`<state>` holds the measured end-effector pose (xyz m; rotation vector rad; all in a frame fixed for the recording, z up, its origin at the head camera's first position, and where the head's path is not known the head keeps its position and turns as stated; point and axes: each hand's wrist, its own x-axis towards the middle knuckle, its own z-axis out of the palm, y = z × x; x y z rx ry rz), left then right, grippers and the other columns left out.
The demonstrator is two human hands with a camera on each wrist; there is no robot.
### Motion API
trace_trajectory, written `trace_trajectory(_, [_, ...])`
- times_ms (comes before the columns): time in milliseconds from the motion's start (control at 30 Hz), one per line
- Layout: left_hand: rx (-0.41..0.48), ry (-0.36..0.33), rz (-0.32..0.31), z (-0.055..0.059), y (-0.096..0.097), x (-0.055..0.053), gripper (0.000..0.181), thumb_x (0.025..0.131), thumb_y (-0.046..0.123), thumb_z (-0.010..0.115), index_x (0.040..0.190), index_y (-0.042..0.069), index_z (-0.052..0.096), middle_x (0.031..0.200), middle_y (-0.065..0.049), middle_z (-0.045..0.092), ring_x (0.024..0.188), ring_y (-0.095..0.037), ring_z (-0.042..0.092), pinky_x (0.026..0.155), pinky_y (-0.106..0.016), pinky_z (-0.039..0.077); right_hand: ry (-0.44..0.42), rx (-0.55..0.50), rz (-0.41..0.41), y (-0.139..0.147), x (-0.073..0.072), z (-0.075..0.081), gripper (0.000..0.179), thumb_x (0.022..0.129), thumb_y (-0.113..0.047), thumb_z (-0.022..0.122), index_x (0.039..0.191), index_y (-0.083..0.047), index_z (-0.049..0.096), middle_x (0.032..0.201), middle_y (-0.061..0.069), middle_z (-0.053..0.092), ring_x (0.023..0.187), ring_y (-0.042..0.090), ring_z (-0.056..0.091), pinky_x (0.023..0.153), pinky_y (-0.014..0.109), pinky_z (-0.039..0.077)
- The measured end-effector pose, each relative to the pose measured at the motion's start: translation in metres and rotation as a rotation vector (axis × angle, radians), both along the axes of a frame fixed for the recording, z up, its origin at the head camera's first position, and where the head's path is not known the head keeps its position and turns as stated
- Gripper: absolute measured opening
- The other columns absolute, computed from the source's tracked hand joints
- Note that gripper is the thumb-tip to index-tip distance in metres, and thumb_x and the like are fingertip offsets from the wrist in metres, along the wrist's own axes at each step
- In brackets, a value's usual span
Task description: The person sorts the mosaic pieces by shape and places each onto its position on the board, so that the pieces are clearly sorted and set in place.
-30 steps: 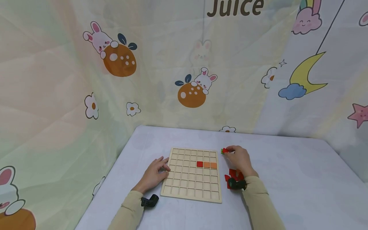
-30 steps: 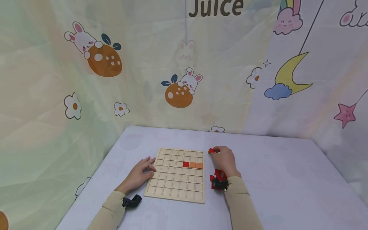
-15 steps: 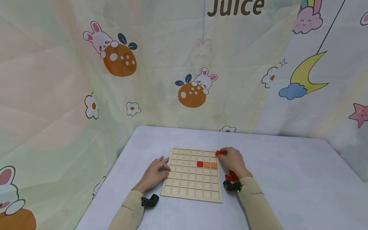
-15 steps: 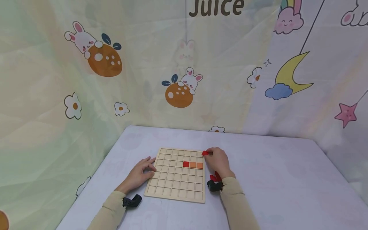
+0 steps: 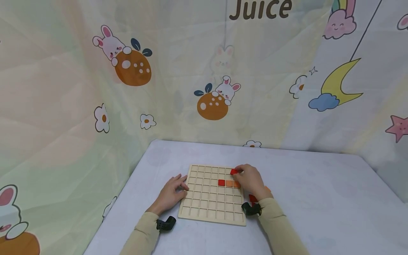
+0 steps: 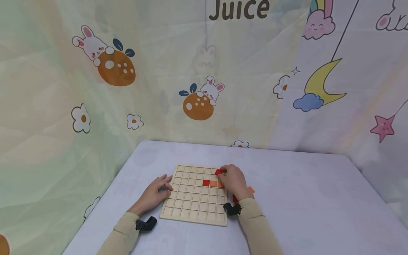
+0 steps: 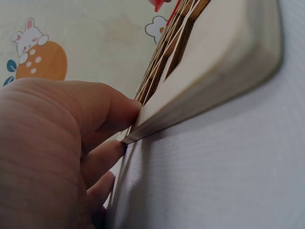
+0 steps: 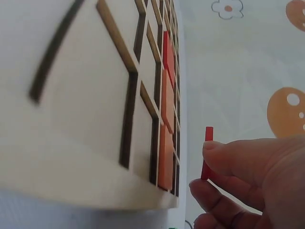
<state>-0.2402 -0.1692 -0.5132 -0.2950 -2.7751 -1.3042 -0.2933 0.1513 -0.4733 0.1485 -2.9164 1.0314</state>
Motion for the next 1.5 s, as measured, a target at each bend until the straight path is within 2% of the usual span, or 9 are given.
trace_trajectory(333, [0.003, 0.014, -0.012, 0.0, -0.001, 0.0, 0.014, 0.084, 0.013, 0.069, 0.084, 0.027, 0.067, 0.146, -0.004, 0.05, 0.146, -0.032, 0.026, 0.12, -0.055, 0.015, 0.129, 0.014, 0.067, -0.014, 0.005, 0.002, 0.029, 0.086, -0.022, 0.072, 0.112, -0.008, 0.071, 0.105, 0.006, 0.068, 0.097, 0.025, 0.062, 0.086, 0.043, 0.054])
trace_trajectory(467, [-0.003, 0.013, -0.013, -0.001, -0.001, -0.001, 0.015, 0.084, 0.013, 0.069, 0.084, 0.028, 0.066, 0.146, -0.004, 0.05, 0.146, -0.031, 0.026, 0.12, -0.054, 0.015, 0.148, 0.015, 0.078, -0.019, 0.007, 0.002, 0.028, 0.086, -0.021, 0.07, 0.111, -0.009, 0.071, 0.103, 0.004, 0.067, 0.094, 0.023, 0.061, 0.083, 0.042, 0.055])
trace_trajectory(1000, [0.0, 0.016, -0.009, -0.002, -0.002, -0.002, 0.012, 0.084, 0.014, 0.069, 0.085, 0.026, 0.067, 0.146, -0.002, 0.05, 0.146, -0.029, 0.027, 0.12, -0.054, 0.014, 0.073, -0.015, 0.12, -0.038, 0.013, 0.002, 0.025, 0.086, -0.02, 0.073, 0.109, -0.011, 0.073, 0.108, 0.003, 0.068, 0.104, 0.023, 0.062, 0.092, 0.043, 0.054])
trace_trajectory(1300, [-0.007, 0.013, -0.013, 0.0, -0.002, -0.001, 0.015, 0.084, 0.013, 0.07, 0.084, 0.027, 0.066, 0.146, -0.003, 0.05, 0.146, -0.031, 0.027, 0.12, -0.055, 0.014, 0.109, 0.012, 0.191, -0.046, 0.015, -0.001, 0.022, 0.085, -0.019, 0.076, 0.106, -0.012, 0.074, 0.107, 0.002, 0.069, 0.097, 0.02, 0.062, 0.087, 0.041, 0.056])
trace_trajectory(1500, [-0.004, 0.01, -0.016, 0.0, -0.001, -0.001, 0.016, 0.085, 0.013, 0.07, 0.084, 0.028, 0.065, 0.147, -0.002, 0.049, 0.146, -0.031, 0.026, 0.12, -0.056, 0.014, 0.105, 0.013, 0.199, -0.049, 0.016, -0.003, 0.024, 0.084, -0.023, 0.077, 0.106, -0.012, 0.074, 0.104, 0.0, 0.068, 0.09, 0.015, 0.06, 0.083, 0.037, 0.056])
